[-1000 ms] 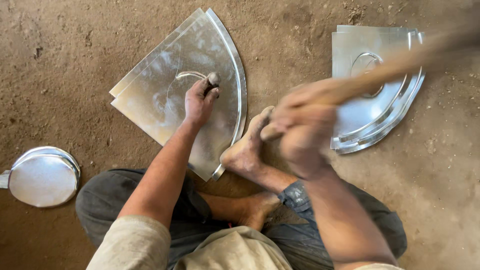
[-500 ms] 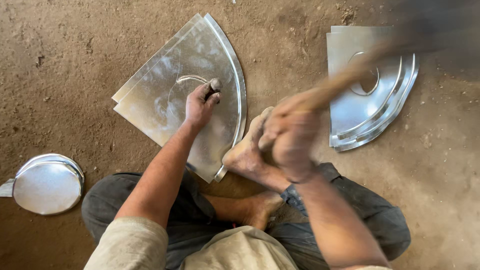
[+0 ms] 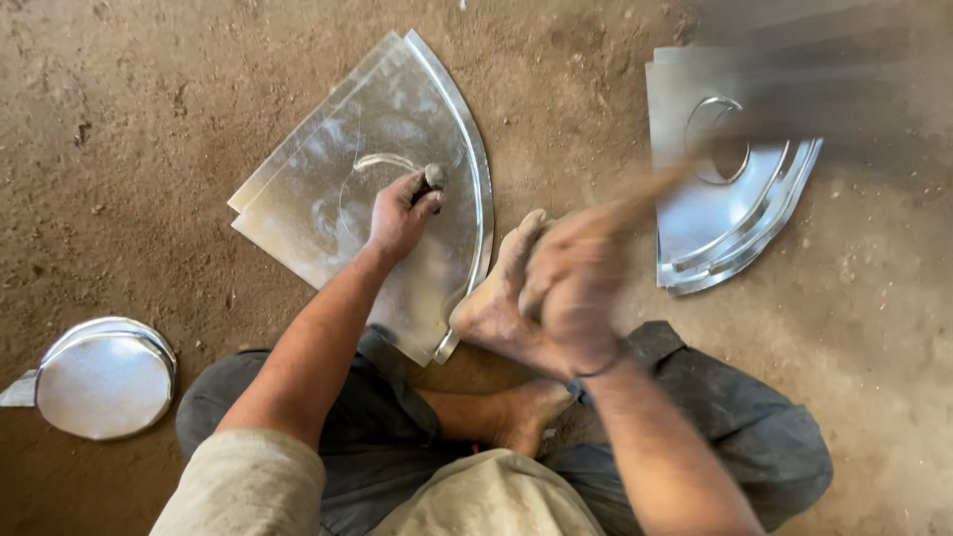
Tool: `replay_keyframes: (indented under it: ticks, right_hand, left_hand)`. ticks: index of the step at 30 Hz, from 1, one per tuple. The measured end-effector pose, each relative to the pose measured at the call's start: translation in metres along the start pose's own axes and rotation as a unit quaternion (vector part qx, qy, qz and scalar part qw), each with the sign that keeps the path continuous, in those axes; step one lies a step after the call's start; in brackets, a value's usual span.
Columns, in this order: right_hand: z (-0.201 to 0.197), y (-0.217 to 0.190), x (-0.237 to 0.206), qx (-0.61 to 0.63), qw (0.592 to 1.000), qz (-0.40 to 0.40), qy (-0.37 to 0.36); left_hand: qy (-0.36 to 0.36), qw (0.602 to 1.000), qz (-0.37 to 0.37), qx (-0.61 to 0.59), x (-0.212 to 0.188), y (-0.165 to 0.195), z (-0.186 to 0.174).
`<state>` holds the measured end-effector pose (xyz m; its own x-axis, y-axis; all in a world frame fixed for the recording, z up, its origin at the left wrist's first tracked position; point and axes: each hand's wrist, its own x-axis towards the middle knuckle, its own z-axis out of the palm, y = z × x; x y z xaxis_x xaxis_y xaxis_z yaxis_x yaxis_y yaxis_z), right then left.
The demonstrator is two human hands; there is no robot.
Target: The person sits on the dirt floor and cuts a circular hole in fan-shaped sheet metal pieces by holding a chisel-like punch against a marked circle and striking it with a hammer. The person works on one piece, sets it aside with other finished pieces, and picks up a round metal disc.
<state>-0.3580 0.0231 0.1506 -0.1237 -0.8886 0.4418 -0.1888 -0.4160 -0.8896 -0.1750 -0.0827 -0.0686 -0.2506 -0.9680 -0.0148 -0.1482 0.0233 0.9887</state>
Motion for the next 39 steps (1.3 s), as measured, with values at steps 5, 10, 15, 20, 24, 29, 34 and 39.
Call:
replay_keyframes:
  ticks: [5, 10, 15, 20, 24, 29, 34, 39]
  right_hand:
    - [-0.006, 0.023, -0.023, -0.007, 0.817, 0.560, -0.139]
    - [-0.049, -0.075, 0.029, 0.150, 0.928, 0.319, -0.121]
    - [0.001, -0.019, -0.008, -0.002, 1.000, 0.008, 0.012]
    - [0.007, -0.001, -0.027, 0.007, 0.792, 0.603, -0.095]
    - [-0.019, -0.088, 0.030, 0.130, 0.900, 0.411, -0.071]
    - [0.005, -0.068, 0.020, 0.148, 0.988, 0.017, 0.043]
    - [0.018, 0.008, -0.035, 0.046, 0.778, 0.622, -0.077]
    - [-0.028, -0.072, 0.000, 0.112, 0.868, 0.483, 0.015]
  left_hand:
    - [-0.030, 0.993, -0.021, -0.108, 0.011, 0.009, -0.008]
    - [-0.051, 0.995, -0.060, -0.062, 0.005, -0.001, -0.004]
    - [-0.060, 0.997, 0.037, 0.016, -0.002, -0.002, -0.009]
    - [-0.076, 0.994, -0.024, -0.071, 0.011, 0.008, -0.017]
    - [-0.097, 0.990, -0.080, -0.065, 0.006, 0.000, -0.014]
    - [-0.114, 0.993, 0.011, 0.029, -0.002, -0.011, -0.016]
    - [-0.125, 0.990, -0.044, -0.044, 0.006, -0.003, -0.022]
    - [-0.129, 0.984, -0.083, -0.092, 0.003, -0.005, -0.017]
